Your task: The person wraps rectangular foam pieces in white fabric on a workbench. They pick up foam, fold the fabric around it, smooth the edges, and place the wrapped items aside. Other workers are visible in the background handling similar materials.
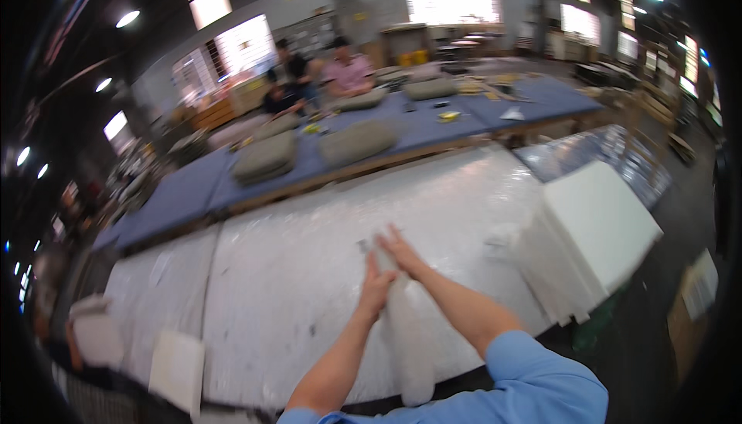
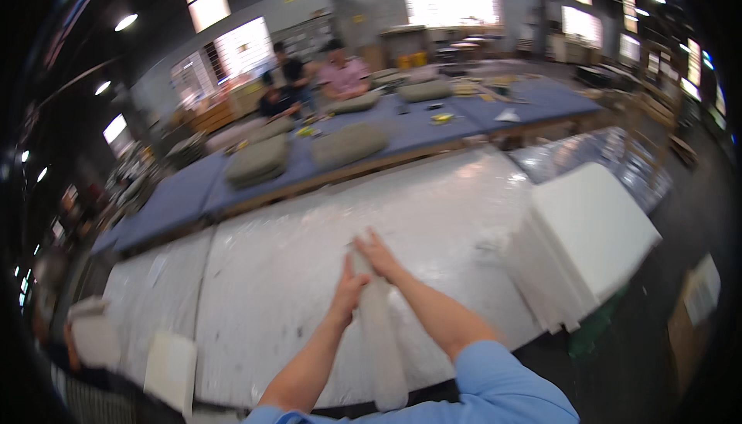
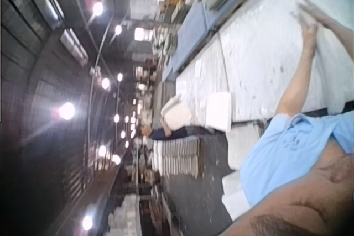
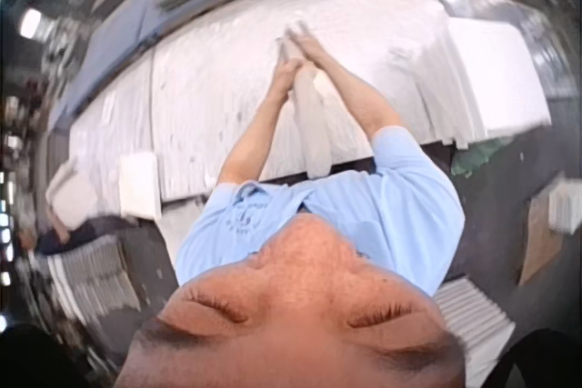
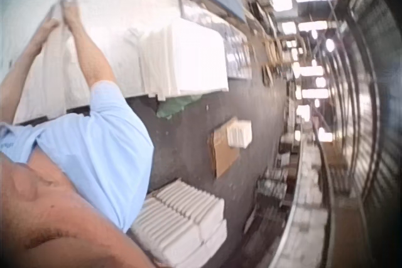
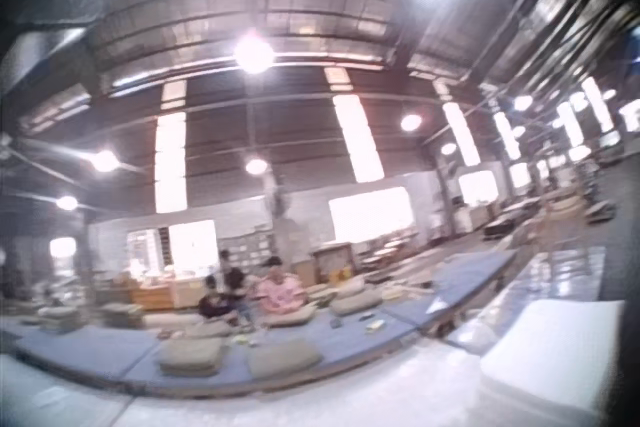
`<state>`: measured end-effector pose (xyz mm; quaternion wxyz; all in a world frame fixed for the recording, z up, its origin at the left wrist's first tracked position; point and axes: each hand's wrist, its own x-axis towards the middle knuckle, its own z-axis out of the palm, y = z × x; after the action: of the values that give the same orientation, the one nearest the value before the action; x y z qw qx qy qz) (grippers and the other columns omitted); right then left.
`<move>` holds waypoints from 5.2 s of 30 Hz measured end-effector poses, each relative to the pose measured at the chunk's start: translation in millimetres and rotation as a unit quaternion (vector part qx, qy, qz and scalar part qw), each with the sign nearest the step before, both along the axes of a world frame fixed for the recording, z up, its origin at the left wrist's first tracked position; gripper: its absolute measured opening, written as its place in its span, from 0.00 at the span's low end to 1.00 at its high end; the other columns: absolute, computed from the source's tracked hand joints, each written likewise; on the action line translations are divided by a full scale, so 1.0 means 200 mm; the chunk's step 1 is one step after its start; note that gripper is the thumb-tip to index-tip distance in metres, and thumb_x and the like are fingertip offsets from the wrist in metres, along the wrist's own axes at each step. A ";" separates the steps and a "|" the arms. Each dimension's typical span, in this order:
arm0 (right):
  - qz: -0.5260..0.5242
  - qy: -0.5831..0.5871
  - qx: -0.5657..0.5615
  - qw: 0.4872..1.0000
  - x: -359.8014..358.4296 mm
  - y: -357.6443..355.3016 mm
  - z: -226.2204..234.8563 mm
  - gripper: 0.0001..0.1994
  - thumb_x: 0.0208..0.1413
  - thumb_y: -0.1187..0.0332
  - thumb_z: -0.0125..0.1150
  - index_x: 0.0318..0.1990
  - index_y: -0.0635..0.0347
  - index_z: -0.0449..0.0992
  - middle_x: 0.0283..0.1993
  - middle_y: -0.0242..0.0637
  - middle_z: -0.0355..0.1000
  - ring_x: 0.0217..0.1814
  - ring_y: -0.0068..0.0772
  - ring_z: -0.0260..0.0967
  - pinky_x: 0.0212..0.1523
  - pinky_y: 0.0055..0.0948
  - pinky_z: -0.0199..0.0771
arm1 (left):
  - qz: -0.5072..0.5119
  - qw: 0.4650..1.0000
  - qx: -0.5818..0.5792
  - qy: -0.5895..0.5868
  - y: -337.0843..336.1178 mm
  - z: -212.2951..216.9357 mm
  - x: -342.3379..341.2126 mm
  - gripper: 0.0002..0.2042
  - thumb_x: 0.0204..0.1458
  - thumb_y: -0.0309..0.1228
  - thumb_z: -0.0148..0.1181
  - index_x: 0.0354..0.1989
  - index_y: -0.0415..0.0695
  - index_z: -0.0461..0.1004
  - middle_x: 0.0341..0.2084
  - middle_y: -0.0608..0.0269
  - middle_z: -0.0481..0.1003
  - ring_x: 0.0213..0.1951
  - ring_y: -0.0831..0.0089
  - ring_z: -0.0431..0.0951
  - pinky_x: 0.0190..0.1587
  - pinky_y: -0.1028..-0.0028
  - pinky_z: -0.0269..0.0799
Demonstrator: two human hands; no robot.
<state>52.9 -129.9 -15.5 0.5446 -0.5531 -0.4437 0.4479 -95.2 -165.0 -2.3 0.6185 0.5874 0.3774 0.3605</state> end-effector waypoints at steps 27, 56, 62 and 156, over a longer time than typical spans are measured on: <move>-0.258 -0.212 0.024 0.942 0.14 0.12 0.17 0.26 0.58 0.42 0.58 0.27 0.59 0.82 0.35 0.51 0.80 0.40 0.57 0.78 0.44 0.51 0.75 | -0.082 0.994 -0.046 0.055 0.41 0.04 0.23 0.31 0.70 0.55 0.41 0.62 0.37 0.70 0.53 0.56 0.77 0.52 0.67 0.77 0.56 0.68 0.72; -0.071 0.114 0.083 0.988 0.08 -0.09 -0.03 0.10 0.67 0.63 0.60 0.39 0.60 0.78 0.35 0.27 0.75 0.38 0.17 0.68 0.41 0.25 0.70 | -0.144 0.984 -0.098 -0.034 0.57 -0.18 -0.02 0.38 0.68 0.64 0.32 0.62 0.42 0.72 0.56 0.64 0.76 0.59 0.71 0.71 0.66 0.69 0.57; -0.038 0.181 0.110 0.977 0.03 -0.07 -0.03 0.10 0.68 0.62 0.59 0.44 0.60 0.78 0.37 0.25 0.74 0.39 0.16 0.68 0.42 0.24 0.70 | -0.100 0.992 -0.047 -0.062 0.62 -0.03 -0.05 0.18 0.65 0.48 0.58 0.47 0.45 0.79 0.38 0.71 0.79 0.41 0.78 0.74 0.50 0.73 0.68; -0.033 0.253 0.029 0.966 -0.12 -0.03 -0.06 0.15 0.68 0.60 0.55 0.39 0.63 0.81 0.33 0.29 0.76 0.32 0.19 0.69 0.34 0.24 0.69 | -0.557 0.605 0.050 -0.567 -0.86 1.11 0.11 0.13 0.64 0.22 0.55 0.53 0.27 0.76 0.47 0.40 0.78 0.49 0.51 0.80 0.50 0.59 0.74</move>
<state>29.8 -136.6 -27.0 0.6698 -0.4199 -0.2854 0.5418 -73.1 -337.4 218.9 0.7596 0.3923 -0.4671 0.2256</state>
